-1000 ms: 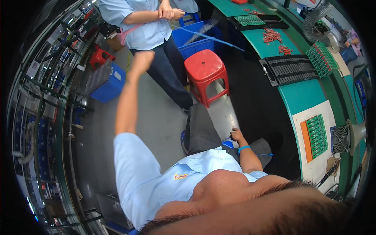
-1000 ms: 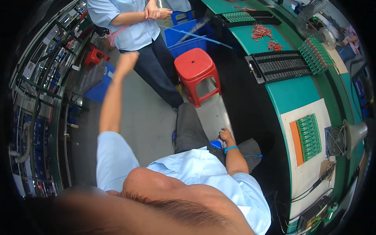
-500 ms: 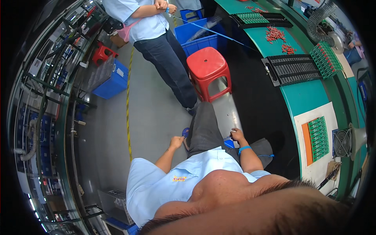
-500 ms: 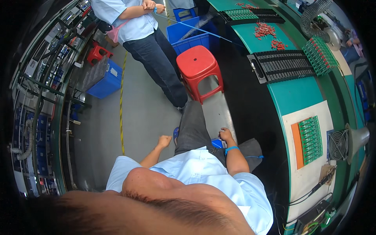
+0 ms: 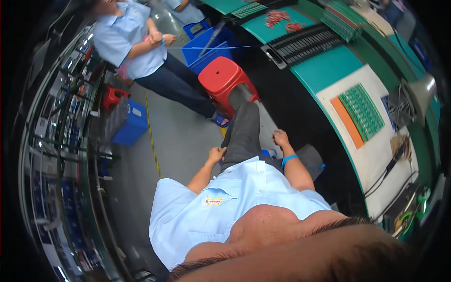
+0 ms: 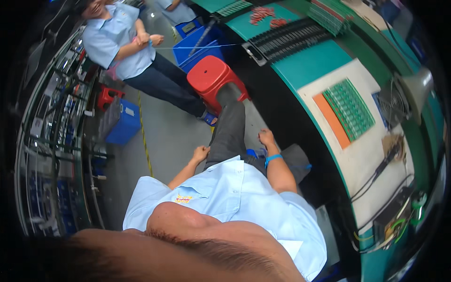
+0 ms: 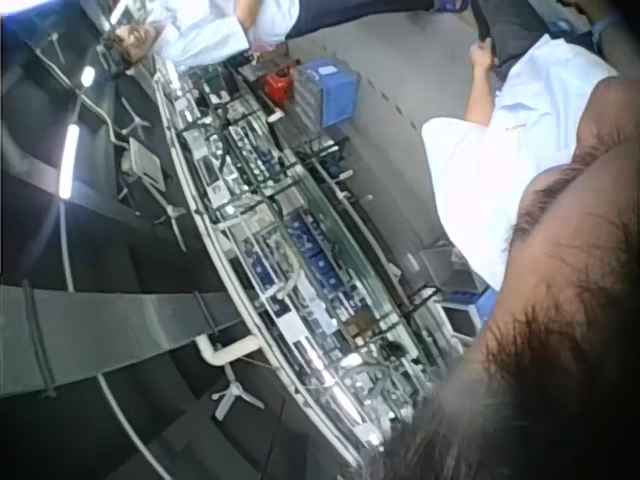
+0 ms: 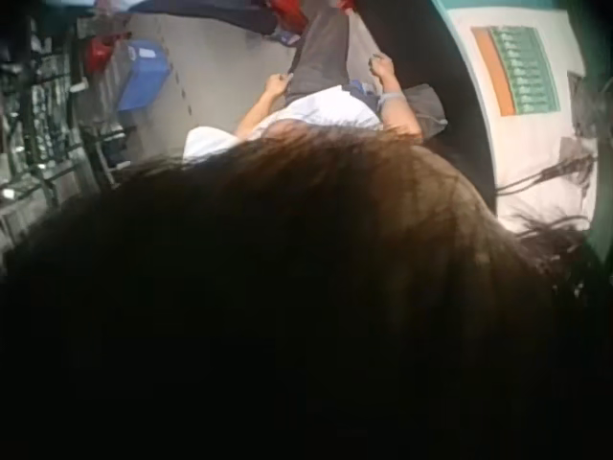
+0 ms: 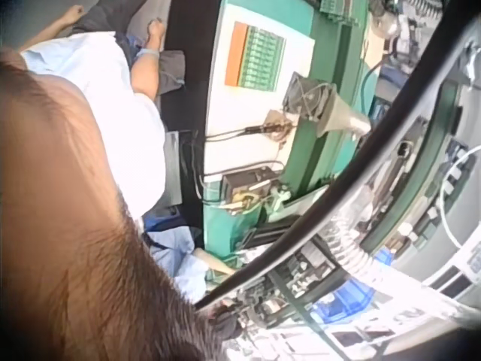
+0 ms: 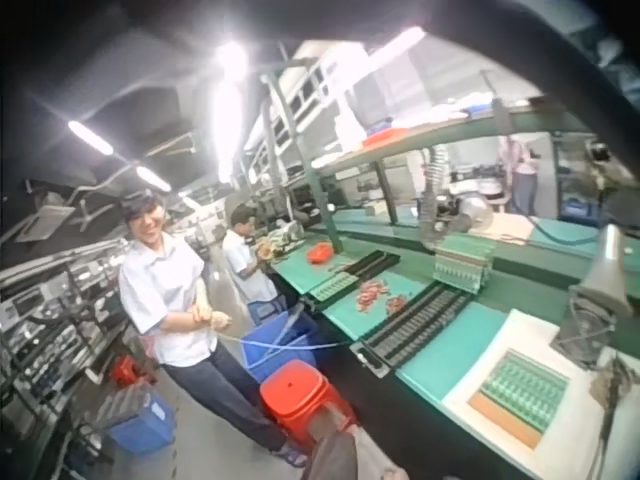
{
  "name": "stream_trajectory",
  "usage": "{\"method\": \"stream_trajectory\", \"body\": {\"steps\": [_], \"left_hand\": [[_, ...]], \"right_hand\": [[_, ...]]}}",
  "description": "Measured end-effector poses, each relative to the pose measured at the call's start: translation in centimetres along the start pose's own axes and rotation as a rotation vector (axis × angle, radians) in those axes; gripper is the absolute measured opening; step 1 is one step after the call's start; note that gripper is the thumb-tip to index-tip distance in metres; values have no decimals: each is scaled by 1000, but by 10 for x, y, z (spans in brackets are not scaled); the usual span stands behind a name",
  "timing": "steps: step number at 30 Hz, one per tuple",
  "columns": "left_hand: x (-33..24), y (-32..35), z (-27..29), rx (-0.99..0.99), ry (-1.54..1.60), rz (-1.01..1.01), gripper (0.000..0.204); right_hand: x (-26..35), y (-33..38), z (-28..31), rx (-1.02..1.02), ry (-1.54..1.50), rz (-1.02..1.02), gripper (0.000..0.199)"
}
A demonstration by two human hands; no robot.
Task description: Soldering various electronic components onto a printed circuit board at a manual assembly station.
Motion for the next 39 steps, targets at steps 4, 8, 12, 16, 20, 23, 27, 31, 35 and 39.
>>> {"method": "stream_trajectory", "body": {"steps": [4,8,12,16,20,23,27,31,35,39], "left_hand": [[-48,-3,6,-52,-89,-289,32],[-63,6,-10,97,134,-282,25],[-65,18,-22,115,182,-253,29],[-55,10,-39,171,246,-208,32],[-62,-21,-54,280,263,-212,34],[-96,-49,-58,317,343,-260,41],[-151,-74,-77,429,232,-315,41],[-185,-78,-98,555,133,-378,41],[-219,-73,-109,645,192,-285,45],[-274,-60,-92,668,321,-391,62]], "right_hand": [[2,0,5,-108,78,78,39],[0,7,4,-183,148,80,37],[5,11,6,-225,202,59,36],[0,6,11,-220,231,19,38],[-18,9,12,-191,260,-45,41],[-37,19,18,-161,282,-126,45],[-77,27,28,-200,177,-115,50],[-141,21,20,-223,181,-170,53],[-169,39,13,-101,246,-161,53],[-157,80,8,-29,191,-216,52]]}}
Point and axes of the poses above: each hand's wrist, its own y-axis away from the middle knuckle, its own z-axis out of the back of the hand, x = y × z, the point moved 5 cm from there along -y, towards the middle knuckle, and after that the axes turned 8 degrees about -y, right-handed, at the moved point
